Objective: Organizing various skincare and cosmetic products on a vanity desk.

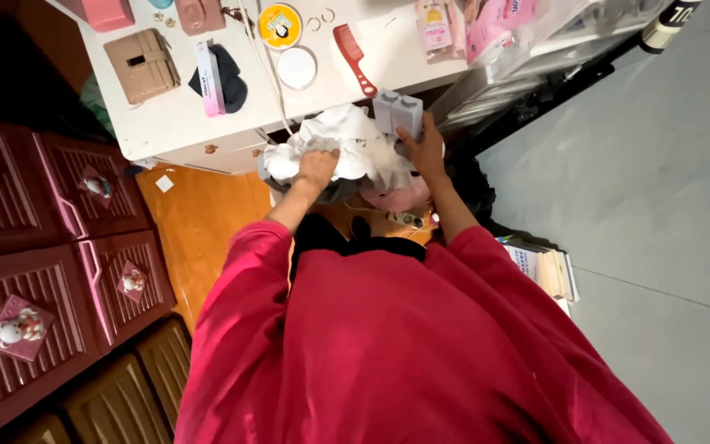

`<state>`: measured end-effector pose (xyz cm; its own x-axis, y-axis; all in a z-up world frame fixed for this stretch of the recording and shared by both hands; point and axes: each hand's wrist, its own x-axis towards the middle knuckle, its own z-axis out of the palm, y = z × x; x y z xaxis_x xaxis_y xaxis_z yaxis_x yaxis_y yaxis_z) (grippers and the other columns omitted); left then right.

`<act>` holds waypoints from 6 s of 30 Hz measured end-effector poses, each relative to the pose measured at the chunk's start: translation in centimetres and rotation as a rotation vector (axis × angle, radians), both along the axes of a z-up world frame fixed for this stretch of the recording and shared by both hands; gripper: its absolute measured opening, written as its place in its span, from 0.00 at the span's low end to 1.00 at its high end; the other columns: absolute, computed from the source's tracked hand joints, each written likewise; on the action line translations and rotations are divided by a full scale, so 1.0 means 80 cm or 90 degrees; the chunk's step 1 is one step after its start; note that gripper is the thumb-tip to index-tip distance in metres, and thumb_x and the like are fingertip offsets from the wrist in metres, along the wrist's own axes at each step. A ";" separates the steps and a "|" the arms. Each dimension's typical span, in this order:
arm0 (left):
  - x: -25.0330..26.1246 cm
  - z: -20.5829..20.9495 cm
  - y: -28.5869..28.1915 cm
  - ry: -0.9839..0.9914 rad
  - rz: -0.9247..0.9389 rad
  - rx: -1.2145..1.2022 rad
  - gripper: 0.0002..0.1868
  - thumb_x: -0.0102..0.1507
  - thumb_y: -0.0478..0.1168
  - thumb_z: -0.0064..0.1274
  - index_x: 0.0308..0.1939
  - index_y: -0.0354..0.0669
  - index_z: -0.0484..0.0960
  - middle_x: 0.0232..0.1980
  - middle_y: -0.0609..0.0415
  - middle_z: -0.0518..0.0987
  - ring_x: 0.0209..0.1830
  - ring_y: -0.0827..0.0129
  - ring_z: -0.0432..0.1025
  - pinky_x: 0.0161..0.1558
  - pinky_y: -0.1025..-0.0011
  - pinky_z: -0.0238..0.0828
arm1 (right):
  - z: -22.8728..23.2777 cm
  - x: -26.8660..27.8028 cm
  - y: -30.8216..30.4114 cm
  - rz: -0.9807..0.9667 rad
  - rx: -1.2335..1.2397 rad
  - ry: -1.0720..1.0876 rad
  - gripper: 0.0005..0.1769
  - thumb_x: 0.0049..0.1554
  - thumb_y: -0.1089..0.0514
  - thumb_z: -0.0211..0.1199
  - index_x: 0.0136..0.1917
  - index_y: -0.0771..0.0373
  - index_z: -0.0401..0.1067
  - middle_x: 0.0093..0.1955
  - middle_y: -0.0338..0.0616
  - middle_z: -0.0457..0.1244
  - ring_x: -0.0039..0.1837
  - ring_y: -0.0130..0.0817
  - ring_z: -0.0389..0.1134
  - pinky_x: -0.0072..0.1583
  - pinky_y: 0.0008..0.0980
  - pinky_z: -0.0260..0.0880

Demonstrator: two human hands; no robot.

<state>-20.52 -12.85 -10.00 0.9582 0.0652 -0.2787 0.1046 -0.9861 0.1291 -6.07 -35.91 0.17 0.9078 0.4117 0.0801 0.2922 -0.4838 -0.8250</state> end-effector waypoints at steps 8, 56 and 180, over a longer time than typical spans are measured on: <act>-0.035 0.005 -0.002 0.041 -0.096 -0.097 0.15 0.65 0.34 0.44 0.53 0.41 0.80 0.45 0.42 0.84 0.48 0.47 0.79 0.46 0.52 0.76 | -0.007 -0.056 -0.043 -0.065 0.029 0.042 0.27 0.58 0.51 0.73 0.64 0.63 0.66 0.53 0.56 0.70 0.54 0.44 0.74 0.56 0.38 0.72; 0.223 -0.029 -0.026 -0.009 0.460 -0.405 0.31 0.65 0.59 0.41 0.66 0.48 0.74 0.71 0.44 0.71 0.71 0.47 0.63 0.70 0.57 0.56 | -0.017 0.012 -0.051 -0.059 0.227 0.296 0.29 0.55 0.70 0.71 0.65 0.62 0.63 0.58 0.39 0.65 0.60 0.30 0.66 0.60 0.29 0.70; 0.085 -0.066 -0.109 -0.192 1.113 -1.434 0.05 0.60 0.37 0.52 0.40 0.44 0.76 0.39 0.58 0.73 0.43 0.65 0.69 0.48 0.61 0.65 | -0.233 0.057 0.008 -0.331 0.451 0.823 0.13 0.61 0.61 0.50 0.50 0.74 0.70 0.52 0.60 0.66 0.56 0.55 0.70 0.59 0.55 0.76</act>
<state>-13.75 -21.59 -15.26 0.5077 0.2280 -0.8308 -0.0958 0.9733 0.2086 -1.55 -35.31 -18.44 0.5358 0.2602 -0.8033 -0.8382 0.2787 -0.4688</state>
